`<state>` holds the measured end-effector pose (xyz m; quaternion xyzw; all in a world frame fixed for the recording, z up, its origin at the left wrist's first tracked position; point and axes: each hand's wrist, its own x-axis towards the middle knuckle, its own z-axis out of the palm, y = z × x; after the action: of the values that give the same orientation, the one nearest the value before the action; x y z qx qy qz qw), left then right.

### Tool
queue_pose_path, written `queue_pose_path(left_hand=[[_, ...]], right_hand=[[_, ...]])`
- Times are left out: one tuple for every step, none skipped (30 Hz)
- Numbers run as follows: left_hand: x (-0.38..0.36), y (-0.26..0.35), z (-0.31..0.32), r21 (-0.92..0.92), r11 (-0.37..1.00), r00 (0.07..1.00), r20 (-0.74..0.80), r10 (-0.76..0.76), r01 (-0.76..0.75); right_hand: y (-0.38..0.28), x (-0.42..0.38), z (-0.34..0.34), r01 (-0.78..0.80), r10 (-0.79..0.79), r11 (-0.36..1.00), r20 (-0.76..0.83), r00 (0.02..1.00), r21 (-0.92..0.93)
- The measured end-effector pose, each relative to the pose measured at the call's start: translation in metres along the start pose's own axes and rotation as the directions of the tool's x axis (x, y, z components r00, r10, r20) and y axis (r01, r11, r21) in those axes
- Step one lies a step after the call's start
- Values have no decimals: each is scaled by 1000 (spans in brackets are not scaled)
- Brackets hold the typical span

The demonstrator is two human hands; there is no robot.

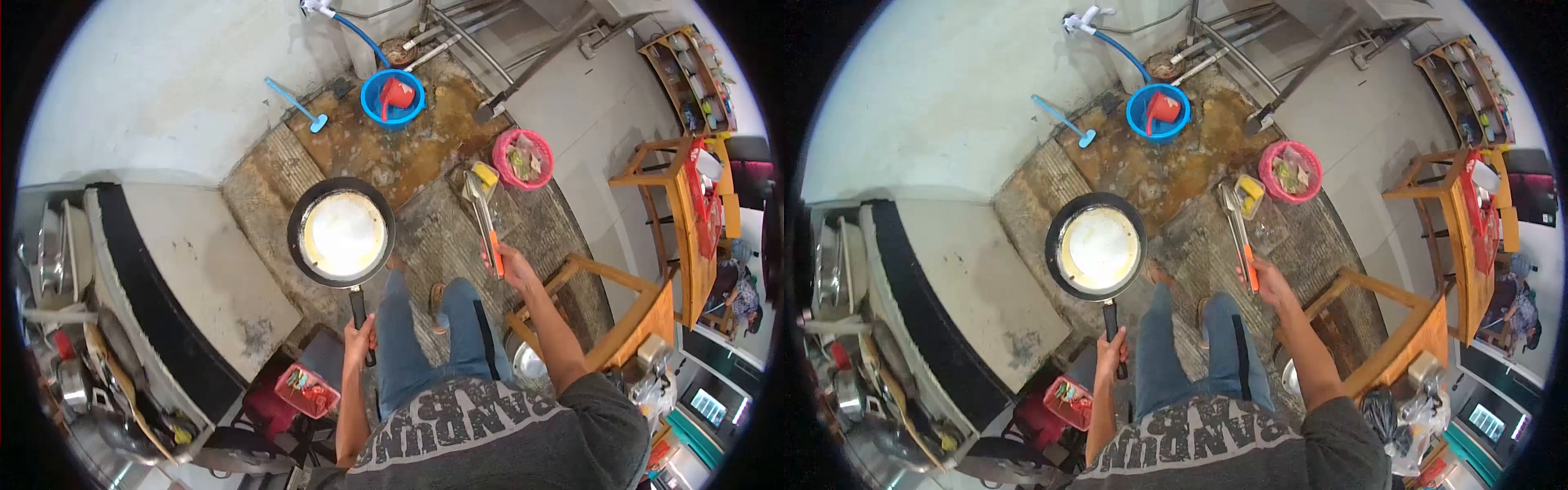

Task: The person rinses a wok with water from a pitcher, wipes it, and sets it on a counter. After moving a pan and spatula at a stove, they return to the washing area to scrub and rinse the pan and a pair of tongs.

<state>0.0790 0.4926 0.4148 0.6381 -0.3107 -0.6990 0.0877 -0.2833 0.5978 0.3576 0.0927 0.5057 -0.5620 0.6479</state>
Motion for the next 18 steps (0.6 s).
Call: queue_pose_path(left_hand=[[24, 7, 1, -7, 1000, 1000, 6, -10, 10], [50, 15, 0, -12, 1000, 1000, 6, -18, 19], [78, 26, -2, -10, 1000, 1000, 7, -19, 19], [101, 35, 0, -5, 1000, 1000, 12, -21, 21], [127, 41, 1, 1, 1000, 1000, 9, -23, 23], [153, 42, 1, 4, 1000, 1000, 5, -22, 22], [176, 42, 2, 6, 1000, 1000, -1, -24, 24], [197, 41, 4, -3, 1000, 1000, -6, -30, 30], [222, 43, 7, -10, 1000, 1000, -5, -26, 26], [248, 44, 10, -12, 1000, 1000, 1, -21, 21], [272, 42, 14, -20, 1000, 1000, -8, -16, 16], [297, 39, 19, -33, 999, 1000, -20, -9, 8], [320, 33, 22, -47, 999, 999, -35, -5, 3], [345, 24, 24, -75, 997, 999, -45, 12, -15], [371, 17, 27, -100, 994, 998, -55, 29, -35], [398, 11, 31, -125, 991, 997, -65, 49, -57], [420, 8, 36, -161, 985, 995, -82, 52, -64], [441, 8, 43, -198, 977, 993, -99, 60, -78]], right_hand=[[-4, 16, 2, -25, 24, 999, 31, 999, 20], [-8, 39, 3, -56, 51, 998, 100, 994, 43], [-11, 66, 5, -51, 51, 999, 60, 997, 9], [-13, 92, 6, -47, 47, 999, 19, 999, -25], [-14, 117, 6, -44, 43, 997, -20, 999, -60], [-15, 145, 4, -31, 26, 994, -44, 999, -105], [-16, 174, -1, -21, 11, 988, -67, 998, -151], [-16, 203, -8, -11, -7, 980, -90, 996, -200], [-16, 236, -15, 1, -43, 964, -151, 988, -267], [-13, 269, -22, 10, -85, 944, -212, 974, -330], [-6, 303, -34, 14, -130, 920, -269, 954, -393], [6, 347, -59, 44, -197, 874, -271, 942, -485], [10, 380, -69, 18, -257, 780, -294, 921, -625], [15, 412, -75, -23, -311, 669, -308, 899, -743], [25, 443, -86, -71, -366, 541, -310, 878, -838], [35, 471, -98, -24, -488, 347, -203, 849, -937], [46, 501, -116, 13, -585, 133, -68, 808, -991], [53, 528, -125, 37, -650, -91, 88, 755, -995]])
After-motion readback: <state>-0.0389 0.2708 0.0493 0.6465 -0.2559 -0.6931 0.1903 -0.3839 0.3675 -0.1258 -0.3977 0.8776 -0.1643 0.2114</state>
